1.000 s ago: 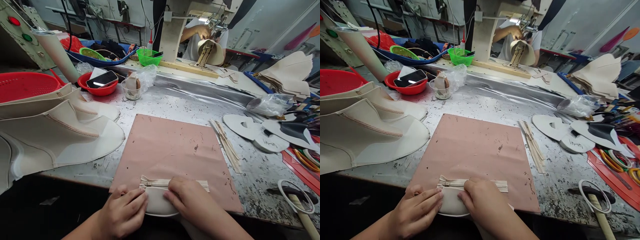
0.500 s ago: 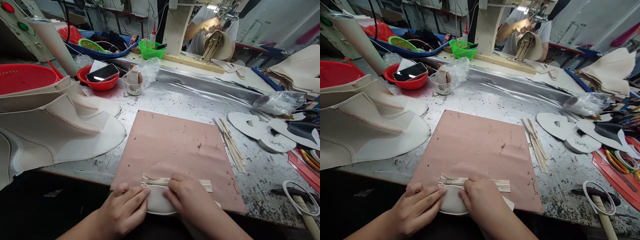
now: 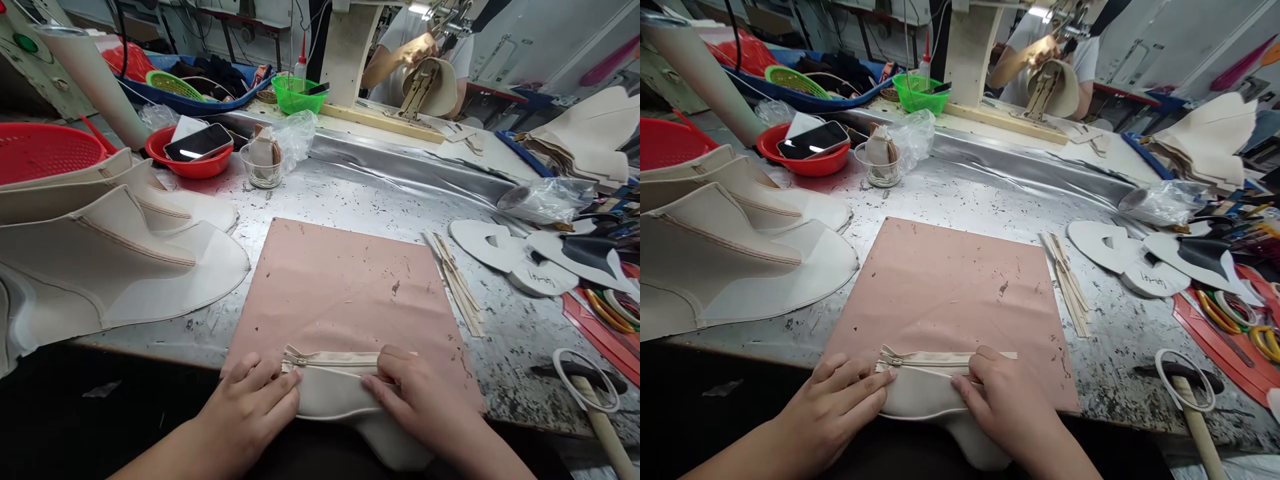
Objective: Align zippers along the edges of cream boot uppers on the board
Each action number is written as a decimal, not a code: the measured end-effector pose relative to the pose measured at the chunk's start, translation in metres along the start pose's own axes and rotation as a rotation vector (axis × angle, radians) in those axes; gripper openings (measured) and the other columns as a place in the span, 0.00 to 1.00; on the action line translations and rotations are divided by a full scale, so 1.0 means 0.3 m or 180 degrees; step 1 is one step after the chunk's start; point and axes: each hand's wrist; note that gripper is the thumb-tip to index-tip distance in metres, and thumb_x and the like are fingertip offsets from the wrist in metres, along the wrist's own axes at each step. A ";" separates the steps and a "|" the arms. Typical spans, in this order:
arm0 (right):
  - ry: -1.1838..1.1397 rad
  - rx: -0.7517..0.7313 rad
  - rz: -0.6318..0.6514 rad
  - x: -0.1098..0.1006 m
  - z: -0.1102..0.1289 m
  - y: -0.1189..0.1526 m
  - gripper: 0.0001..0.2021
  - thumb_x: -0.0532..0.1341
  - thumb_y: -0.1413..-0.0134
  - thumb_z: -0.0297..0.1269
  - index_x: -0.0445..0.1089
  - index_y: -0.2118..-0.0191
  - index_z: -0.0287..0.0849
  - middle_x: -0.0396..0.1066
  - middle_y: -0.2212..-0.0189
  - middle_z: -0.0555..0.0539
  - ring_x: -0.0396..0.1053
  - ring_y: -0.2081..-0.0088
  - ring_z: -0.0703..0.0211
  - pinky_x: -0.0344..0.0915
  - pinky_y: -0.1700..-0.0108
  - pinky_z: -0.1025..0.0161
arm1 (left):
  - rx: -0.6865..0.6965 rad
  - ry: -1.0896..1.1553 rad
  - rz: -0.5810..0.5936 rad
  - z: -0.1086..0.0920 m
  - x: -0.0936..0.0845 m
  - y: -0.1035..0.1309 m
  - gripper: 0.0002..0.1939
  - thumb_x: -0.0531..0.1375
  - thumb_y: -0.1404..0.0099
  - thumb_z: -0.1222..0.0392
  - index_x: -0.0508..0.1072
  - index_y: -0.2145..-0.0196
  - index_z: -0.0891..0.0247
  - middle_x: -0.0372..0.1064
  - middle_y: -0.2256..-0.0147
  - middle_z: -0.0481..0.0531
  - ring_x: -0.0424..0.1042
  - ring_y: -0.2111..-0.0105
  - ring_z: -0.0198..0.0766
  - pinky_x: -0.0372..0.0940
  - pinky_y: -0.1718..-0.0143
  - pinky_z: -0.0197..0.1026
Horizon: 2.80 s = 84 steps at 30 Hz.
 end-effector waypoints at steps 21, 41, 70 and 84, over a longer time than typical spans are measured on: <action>-0.0080 -0.0182 -0.0013 -0.056 -0.068 -0.024 0.13 0.59 0.48 0.40 0.62 0.79 0.40 0.65 0.73 0.52 0.57 0.76 0.68 0.49 0.74 0.67 | -0.0087 -0.0352 0.0284 -0.034 0.067 -0.077 0.27 0.49 0.39 0.38 0.69 0.51 0.55 0.72 0.65 0.50 0.64 0.63 0.45 0.50 0.58 0.46; 0.0229 0.0014 -0.0103 -0.108 -0.148 -0.006 0.09 0.63 0.58 0.40 0.66 0.77 0.40 0.65 0.73 0.50 0.63 0.72 0.62 0.53 0.72 0.66 | 0.1177 -0.0375 0.0475 -0.103 0.151 -0.207 0.17 0.48 0.35 0.61 0.69 0.54 0.68 0.70 0.53 0.55 0.65 0.54 0.42 0.55 0.55 0.43; 0.0803 0.0692 -0.0017 -0.136 -0.215 -0.034 0.14 0.60 0.52 0.47 0.72 0.73 0.40 0.72 0.73 0.44 0.68 0.70 0.55 0.53 0.68 0.63 | 0.1246 0.0004 0.1574 -0.184 0.226 -0.417 0.27 0.61 0.46 0.45 0.69 0.55 0.66 0.64 0.47 0.63 0.68 0.61 0.44 0.59 0.67 0.42; -0.0482 0.0101 -0.0900 -0.065 -0.298 -0.003 0.11 0.66 0.58 0.38 0.63 0.72 0.42 0.62 0.68 0.52 0.60 0.66 0.62 0.55 0.66 0.66 | 0.0032 0.0720 0.1223 -0.200 0.217 -0.465 0.10 0.54 0.40 0.66 0.67 0.60 0.60 0.69 0.55 0.53 0.66 0.59 0.43 0.62 0.59 0.45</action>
Point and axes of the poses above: each hand's wrist, its own y-axis away from the middle knuckle, its own x-axis out of the palm, z = x × y
